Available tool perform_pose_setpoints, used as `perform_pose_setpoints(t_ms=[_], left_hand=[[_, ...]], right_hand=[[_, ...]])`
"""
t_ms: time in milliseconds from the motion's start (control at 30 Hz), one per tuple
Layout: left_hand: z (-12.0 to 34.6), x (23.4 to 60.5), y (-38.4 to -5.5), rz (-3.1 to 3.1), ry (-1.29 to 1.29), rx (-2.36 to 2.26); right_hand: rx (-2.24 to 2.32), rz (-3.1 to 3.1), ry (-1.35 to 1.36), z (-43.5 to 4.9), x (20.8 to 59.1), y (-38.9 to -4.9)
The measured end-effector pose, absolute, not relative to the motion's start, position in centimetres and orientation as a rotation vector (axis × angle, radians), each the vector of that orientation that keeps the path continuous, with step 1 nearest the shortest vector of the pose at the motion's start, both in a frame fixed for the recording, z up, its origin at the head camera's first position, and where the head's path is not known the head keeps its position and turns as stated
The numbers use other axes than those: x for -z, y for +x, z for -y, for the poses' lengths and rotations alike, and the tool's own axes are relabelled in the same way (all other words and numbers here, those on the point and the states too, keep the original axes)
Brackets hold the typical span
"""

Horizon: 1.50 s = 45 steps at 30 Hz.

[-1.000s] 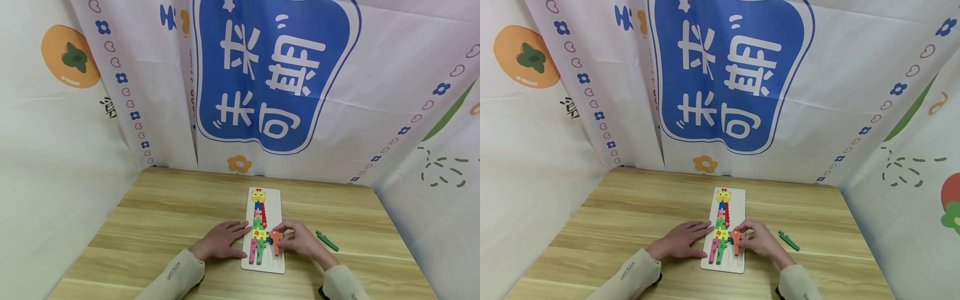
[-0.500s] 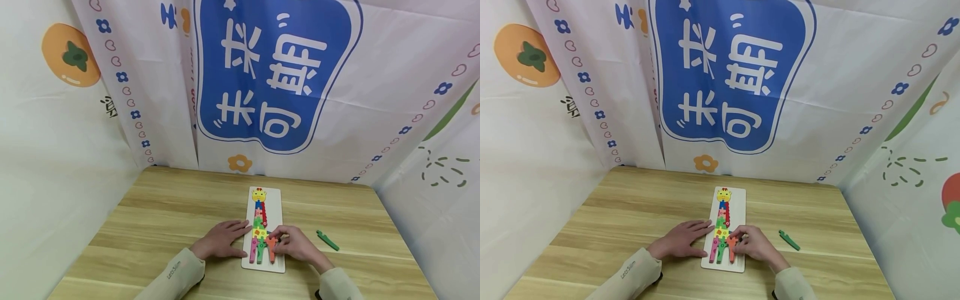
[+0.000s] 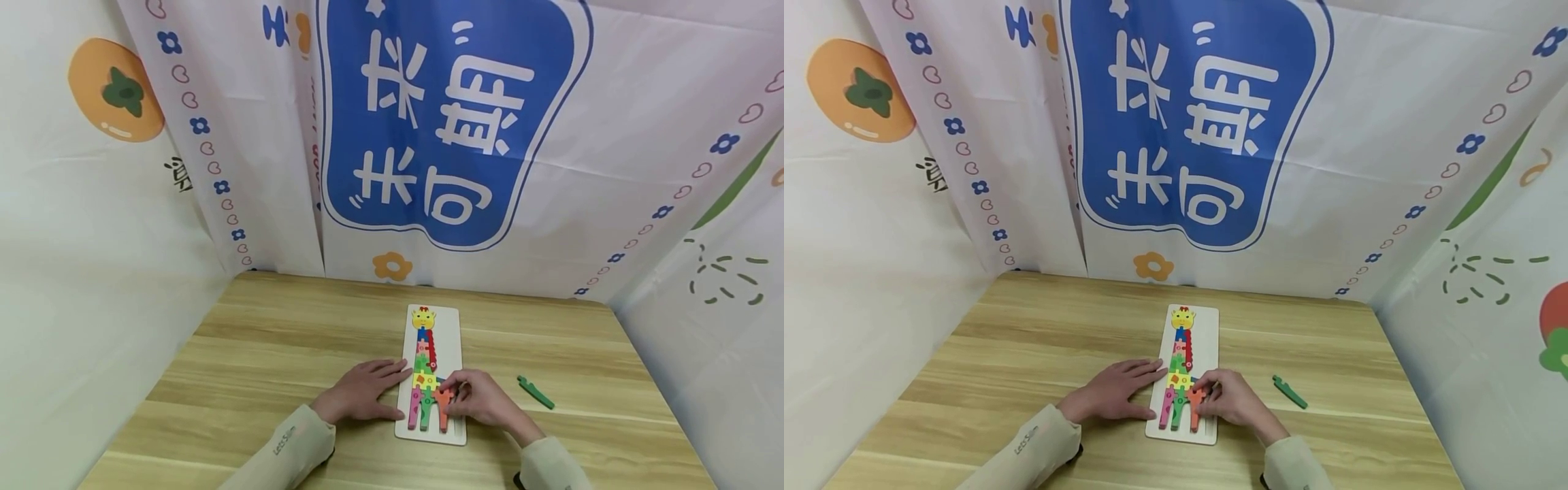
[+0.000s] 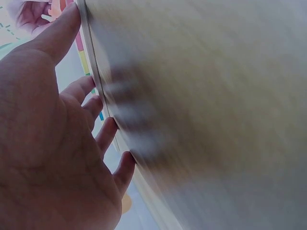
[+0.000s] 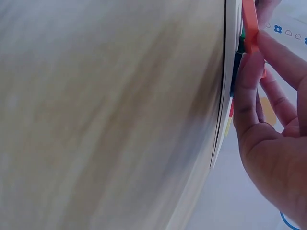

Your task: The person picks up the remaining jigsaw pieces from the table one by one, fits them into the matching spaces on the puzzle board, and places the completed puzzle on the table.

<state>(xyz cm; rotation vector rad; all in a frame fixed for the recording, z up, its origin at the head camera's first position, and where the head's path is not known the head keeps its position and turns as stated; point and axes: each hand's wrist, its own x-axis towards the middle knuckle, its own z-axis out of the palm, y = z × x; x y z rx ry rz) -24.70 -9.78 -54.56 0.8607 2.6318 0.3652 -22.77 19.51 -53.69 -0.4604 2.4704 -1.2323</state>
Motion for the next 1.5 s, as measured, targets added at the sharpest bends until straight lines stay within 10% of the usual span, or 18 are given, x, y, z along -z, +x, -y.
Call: perform_pose_setpoints(t_ms=[767, 1500], left_hand=[[9.8, 54.7, -24.7, -2.641, 0.873, -0.368], [9.9, 53.9, -24.4, -2.633, 0.875, -0.384]], right_hand=[[1.158, -2.564, -0.465, -20.1, 53.0, -22.7], [0.983, -2.851, -0.138, -32.5, 52.1, -22.2]])
